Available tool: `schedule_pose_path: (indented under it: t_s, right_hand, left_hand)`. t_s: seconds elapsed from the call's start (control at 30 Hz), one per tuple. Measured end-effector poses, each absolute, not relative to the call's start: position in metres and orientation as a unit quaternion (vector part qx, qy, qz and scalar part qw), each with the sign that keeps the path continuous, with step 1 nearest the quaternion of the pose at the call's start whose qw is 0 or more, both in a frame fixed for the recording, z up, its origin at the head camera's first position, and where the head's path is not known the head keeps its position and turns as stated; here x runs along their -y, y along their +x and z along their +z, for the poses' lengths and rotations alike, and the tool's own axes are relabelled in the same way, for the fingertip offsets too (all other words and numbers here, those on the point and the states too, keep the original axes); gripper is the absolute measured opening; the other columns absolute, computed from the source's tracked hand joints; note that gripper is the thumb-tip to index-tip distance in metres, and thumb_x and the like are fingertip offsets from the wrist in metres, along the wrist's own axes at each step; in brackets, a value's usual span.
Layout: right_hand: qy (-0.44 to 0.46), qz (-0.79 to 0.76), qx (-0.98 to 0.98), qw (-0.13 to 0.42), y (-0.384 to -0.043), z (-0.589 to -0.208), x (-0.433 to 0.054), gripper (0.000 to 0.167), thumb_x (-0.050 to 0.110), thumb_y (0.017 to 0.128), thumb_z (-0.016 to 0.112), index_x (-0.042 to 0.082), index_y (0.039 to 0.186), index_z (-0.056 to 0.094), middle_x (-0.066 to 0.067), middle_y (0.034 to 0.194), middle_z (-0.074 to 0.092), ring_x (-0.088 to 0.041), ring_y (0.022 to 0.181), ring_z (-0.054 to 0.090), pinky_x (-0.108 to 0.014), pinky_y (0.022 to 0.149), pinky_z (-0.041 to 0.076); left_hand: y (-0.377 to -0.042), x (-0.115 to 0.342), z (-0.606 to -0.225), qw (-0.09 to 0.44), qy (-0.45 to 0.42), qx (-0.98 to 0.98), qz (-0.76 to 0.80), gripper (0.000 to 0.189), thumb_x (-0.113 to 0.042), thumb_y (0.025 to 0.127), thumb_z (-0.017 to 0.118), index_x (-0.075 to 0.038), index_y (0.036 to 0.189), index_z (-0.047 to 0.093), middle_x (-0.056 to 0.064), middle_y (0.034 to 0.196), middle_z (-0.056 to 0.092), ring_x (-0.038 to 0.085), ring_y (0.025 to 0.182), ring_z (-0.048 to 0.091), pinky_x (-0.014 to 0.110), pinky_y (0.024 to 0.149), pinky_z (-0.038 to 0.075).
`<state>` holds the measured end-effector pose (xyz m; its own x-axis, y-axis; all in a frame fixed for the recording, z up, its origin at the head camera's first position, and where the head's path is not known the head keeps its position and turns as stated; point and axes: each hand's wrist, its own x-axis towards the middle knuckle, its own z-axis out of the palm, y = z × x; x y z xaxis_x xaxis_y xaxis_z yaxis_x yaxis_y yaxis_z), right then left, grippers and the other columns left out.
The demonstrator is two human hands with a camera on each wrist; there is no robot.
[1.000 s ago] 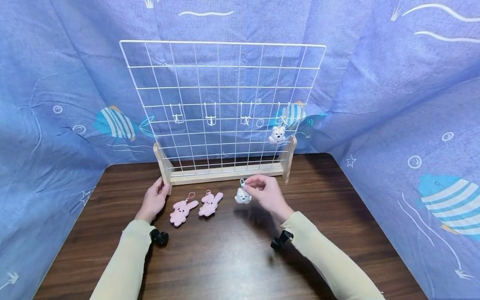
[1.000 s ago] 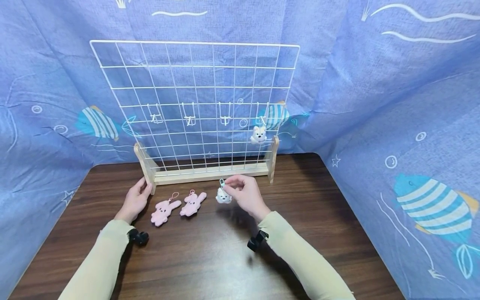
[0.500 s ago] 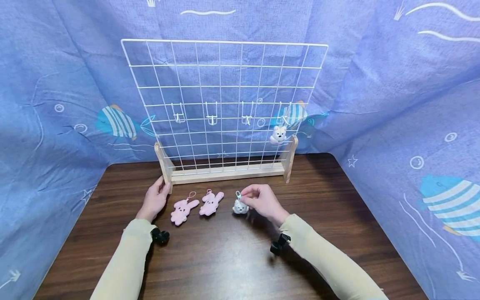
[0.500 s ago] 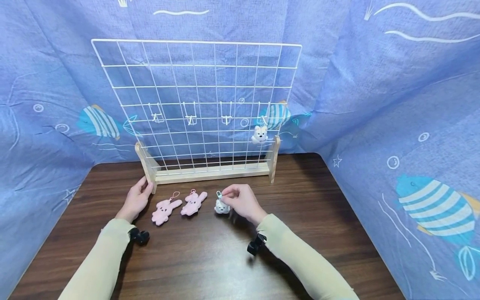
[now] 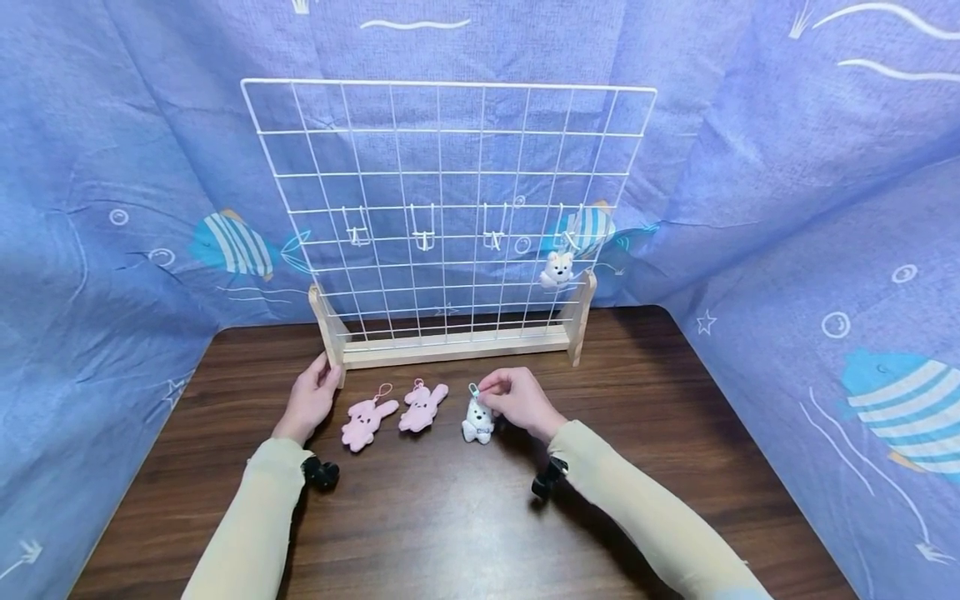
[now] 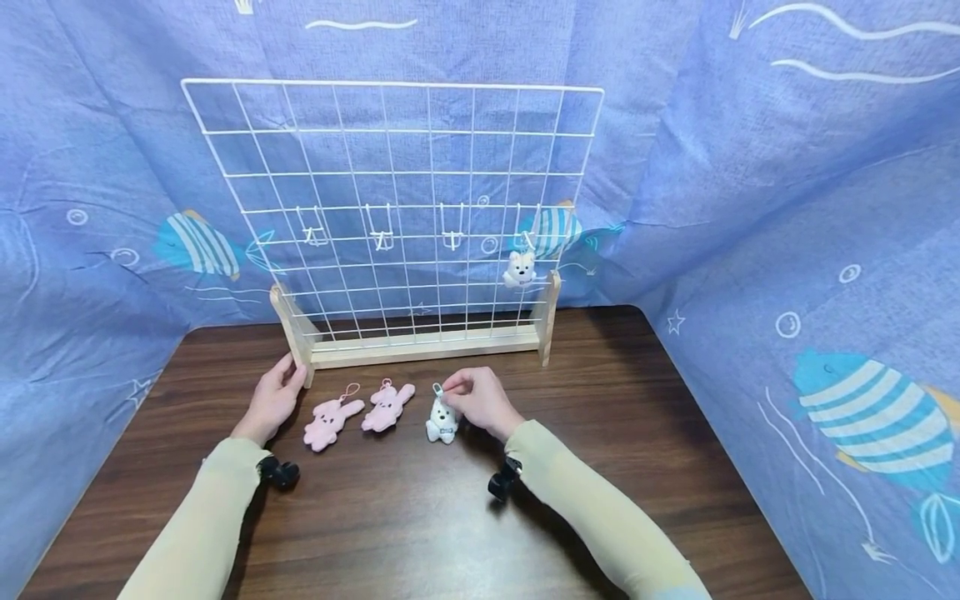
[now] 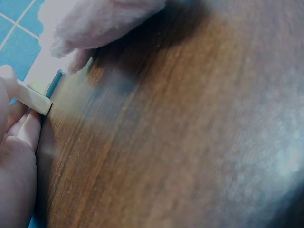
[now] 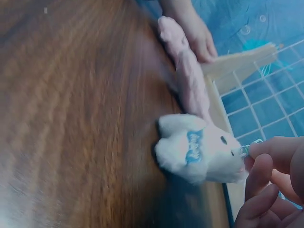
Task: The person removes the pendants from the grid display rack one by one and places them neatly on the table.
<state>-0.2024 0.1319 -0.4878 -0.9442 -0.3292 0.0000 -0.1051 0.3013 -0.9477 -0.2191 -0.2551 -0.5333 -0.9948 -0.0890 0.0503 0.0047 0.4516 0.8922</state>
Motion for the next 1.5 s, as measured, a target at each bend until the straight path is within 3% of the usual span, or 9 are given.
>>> schedule_pose_path:
  t_s: [0.17, 0.37, 1.5]
  right_hand:
    - [-0.121, -0.554, -0.818, 0.091, -0.214, -0.494, -0.128, 0.011, -0.005, 0.088, 0.075, -0.002, 0.098, 0.075, -0.010, 0.086, 0.079, -0.012, 0.068, 0.067, -0.023, 0.061, 0.056]
    - [-0.103, -0.538, -0.831, 0.092, -0.222, -0.504, -0.126, 0.008, -0.003, 0.089, 0.077, 0.001, 0.096, 0.076, -0.006, 0.082, 0.078, -0.011, 0.063, 0.064, -0.023, 0.057, 0.054]
    - [-0.082, -0.526, -0.841, 0.094, -0.231, -0.505, -0.133, 0.006, 0.004, 0.092, 0.077, 0.001, 0.098, 0.077, -0.006, 0.082, 0.077, -0.011, 0.060, 0.063, -0.022, 0.052, 0.049]
  left_hand:
    - [-0.219, 0.255, -0.533, 0.045, 0.021, 0.849, -0.527, 0.055, -0.021, 0.114, 0.044, -0.003, 0.165, 0.031, 0.027, 0.160, 0.043, 0.035, 0.145, 0.046, 0.038, 0.119, 0.040]
    - [-0.218, 0.254, -0.536, 0.041, 0.024, 0.850, -0.524, 0.056, -0.022, 0.115, 0.043, -0.003, 0.165, 0.029, 0.027, 0.161, 0.041, 0.036, 0.146, 0.044, 0.048, 0.120, 0.038]
    - [-0.219, 0.256, -0.535, 0.049, 0.024, 0.855, -0.517, 0.055, -0.024, 0.115, 0.043, -0.004, 0.164, 0.032, 0.028, 0.159, 0.044, 0.037, 0.144, 0.046, 0.049, 0.120, 0.039]
